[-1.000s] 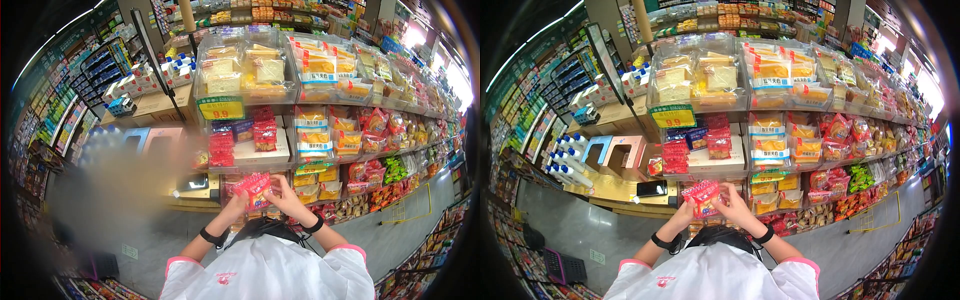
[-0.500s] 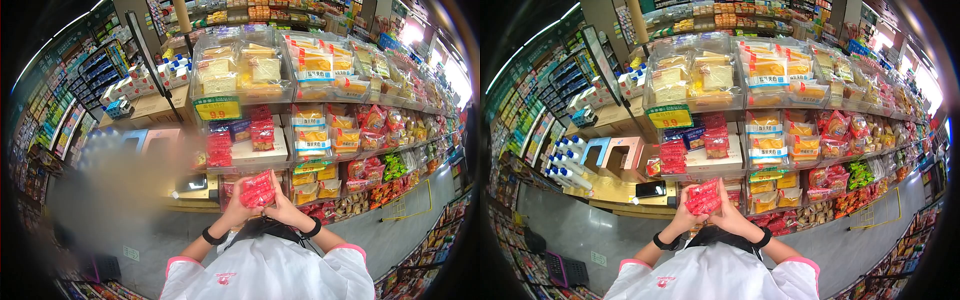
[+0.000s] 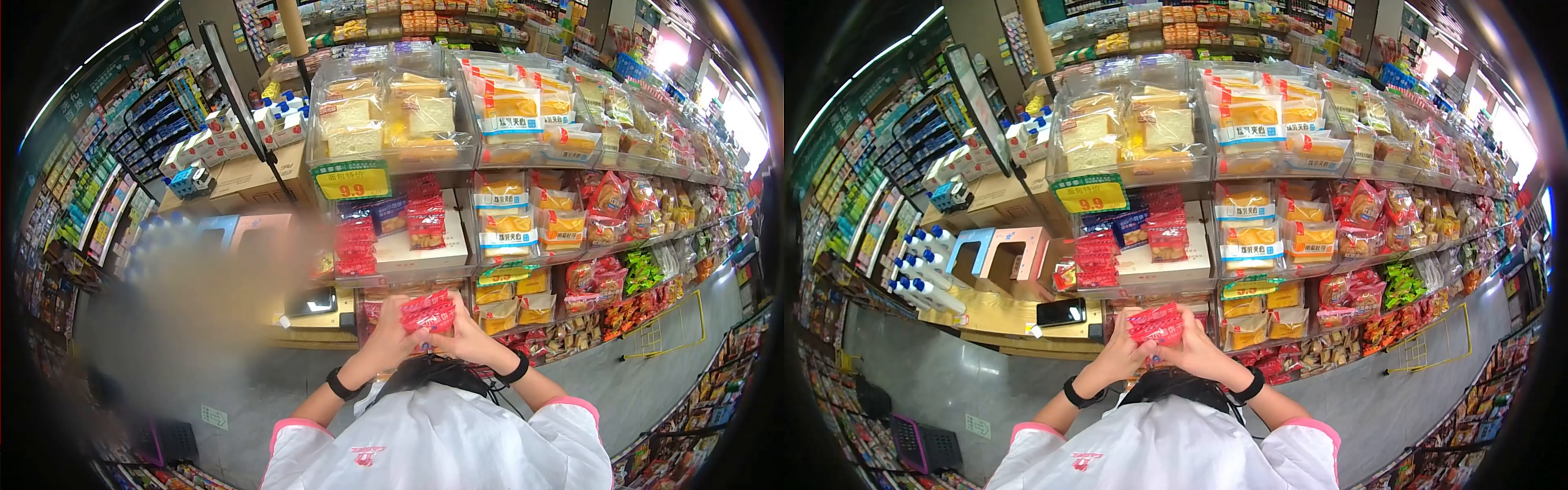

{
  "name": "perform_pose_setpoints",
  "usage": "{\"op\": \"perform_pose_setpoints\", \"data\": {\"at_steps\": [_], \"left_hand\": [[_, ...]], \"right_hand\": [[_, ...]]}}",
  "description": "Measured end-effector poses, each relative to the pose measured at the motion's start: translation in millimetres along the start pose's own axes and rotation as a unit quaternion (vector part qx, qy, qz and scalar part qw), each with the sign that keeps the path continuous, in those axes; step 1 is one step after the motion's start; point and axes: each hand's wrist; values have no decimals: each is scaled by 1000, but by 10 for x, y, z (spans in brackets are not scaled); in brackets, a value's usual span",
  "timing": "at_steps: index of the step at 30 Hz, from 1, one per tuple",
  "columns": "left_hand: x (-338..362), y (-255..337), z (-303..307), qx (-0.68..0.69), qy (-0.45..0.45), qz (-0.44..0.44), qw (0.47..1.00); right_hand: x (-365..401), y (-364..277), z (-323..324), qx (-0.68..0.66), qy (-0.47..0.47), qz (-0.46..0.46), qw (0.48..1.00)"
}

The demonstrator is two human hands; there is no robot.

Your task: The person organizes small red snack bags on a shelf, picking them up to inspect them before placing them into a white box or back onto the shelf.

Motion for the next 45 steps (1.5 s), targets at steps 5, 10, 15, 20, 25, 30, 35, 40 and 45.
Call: {"op": "perform_pose_setpoints", "data": {"at_steps": [5,10,15,20,25,30,35,40,45], "left_hand": [[-203,108,54,62,32,54,996],[-500,-4,250,53,41,91,994],[-851,-327,289,54,99,38,993],[-1013,-499,301,117,95,75,986],[-1026,-836,167,17,122,51,991],[-1033,-949,112,41,113,55,991],[-1044,-918,111,57,86,55,993],[-1044,-1091,14,66,82,70,992],[-1068,-901,70,127,92,68,985]], "right_hand": [[-82,-7,95,-125,58,15,990],[-349,-43,286,-180,106,82,975],[-720,-49,570,9,163,87,983],[-1012,273,648,228,202,108,946],[-1097,419,675,234,165,72,955],[-1016,213,735,425,161,-47,890],[-1008,331,787,288,146,-46,945],[-889,222,869,231,103,-58,966],[-867,186,862,197,114,-51,972]]}}
Point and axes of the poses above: each hand's wrist, its own x-axis away from the middle knuckle, its own z-axis out of the back of the hand, y = z × x, and after that the axes turned 12 degrees about -y, right-handed
